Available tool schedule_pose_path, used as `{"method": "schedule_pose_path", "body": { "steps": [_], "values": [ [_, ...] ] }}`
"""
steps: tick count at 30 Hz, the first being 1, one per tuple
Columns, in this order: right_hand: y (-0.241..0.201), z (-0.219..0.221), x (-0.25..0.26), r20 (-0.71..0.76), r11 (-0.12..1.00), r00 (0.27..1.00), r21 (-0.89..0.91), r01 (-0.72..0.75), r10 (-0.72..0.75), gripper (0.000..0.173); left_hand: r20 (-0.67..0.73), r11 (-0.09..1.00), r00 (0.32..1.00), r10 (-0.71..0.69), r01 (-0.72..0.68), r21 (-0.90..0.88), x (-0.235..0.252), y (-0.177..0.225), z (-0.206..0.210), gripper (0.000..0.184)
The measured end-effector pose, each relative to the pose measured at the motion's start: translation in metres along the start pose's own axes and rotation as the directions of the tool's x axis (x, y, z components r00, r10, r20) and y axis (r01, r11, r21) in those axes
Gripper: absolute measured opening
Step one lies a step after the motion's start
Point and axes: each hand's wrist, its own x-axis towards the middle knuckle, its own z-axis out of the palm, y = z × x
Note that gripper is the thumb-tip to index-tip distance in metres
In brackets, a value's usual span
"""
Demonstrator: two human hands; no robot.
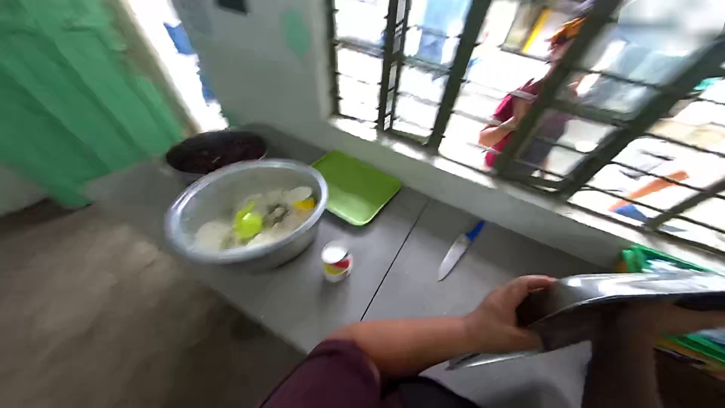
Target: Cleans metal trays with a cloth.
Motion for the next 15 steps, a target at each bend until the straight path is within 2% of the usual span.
{"method": "schedule_pose_path", "body": {
  "steps": [2,3,5,6,7,9,11,13,15],
  "values": [
    [-0.018,-0.002,0.013,-0.053,0.991,0.999,0.137,0.008,-0.001,0.073,0.144,0.998,0.988,-0.051,0.055,-0.018,-0.008,0.000,-0.011,0.078],
    [-0.035,-0.007,0.016,-0.045,0.978,0.999,0.209,0.009,0.000,0.065,0.268,0.992,0.957,-0.108,0.122,-0.038,-0.013,0.004,-0.020,0.082],
    [-0.075,-0.016,0.018,-0.011,0.945,1.000,0.327,-0.011,0.016,0.053,0.485,0.966,0.847,-0.217,0.258,-0.019,-0.015,0.017,-0.040,0.094],
    [-0.088,-0.017,0.016,0.012,0.948,0.999,0.318,0.029,-0.034,0.051,0.541,0.950,0.794,-0.278,0.312,0.029,-0.011,0.024,-0.046,0.102],
    [-0.098,-0.019,0.012,0.051,0.962,0.984,0.224,0.153,-0.168,0.051,0.558,0.937,0.763,-0.326,0.338,0.085,-0.006,0.028,-0.051,0.106],
    [-0.112,-0.017,-0.001,0.125,0.884,0.880,-0.034,0.466,-0.459,0.052,0.509,0.913,0.758,-0.408,0.339,0.228,0.006,0.031,-0.051,0.099],
    [-0.128,-0.011,-0.021,0.207,0.783,0.787,-0.120,0.610,-0.582,0.045,0.350,0.850,0.782,-0.516,0.415,0.325,0.015,0.023,-0.041,0.090],
    [-0.137,-0.002,-0.051,0.173,0.704,0.701,-0.053,0.708,-0.692,0.036,0.173,0.842,0.837,-0.519,0.465,0.273,0.016,0.002,-0.034,0.077],
    [-0.133,0.007,-0.081,0.146,0.647,0.633,0.081,0.758,-0.760,0.031,0.052,0.854,0.855,-0.517,0.510,0.109,0.011,-0.016,-0.029,0.060]
  ]
}}
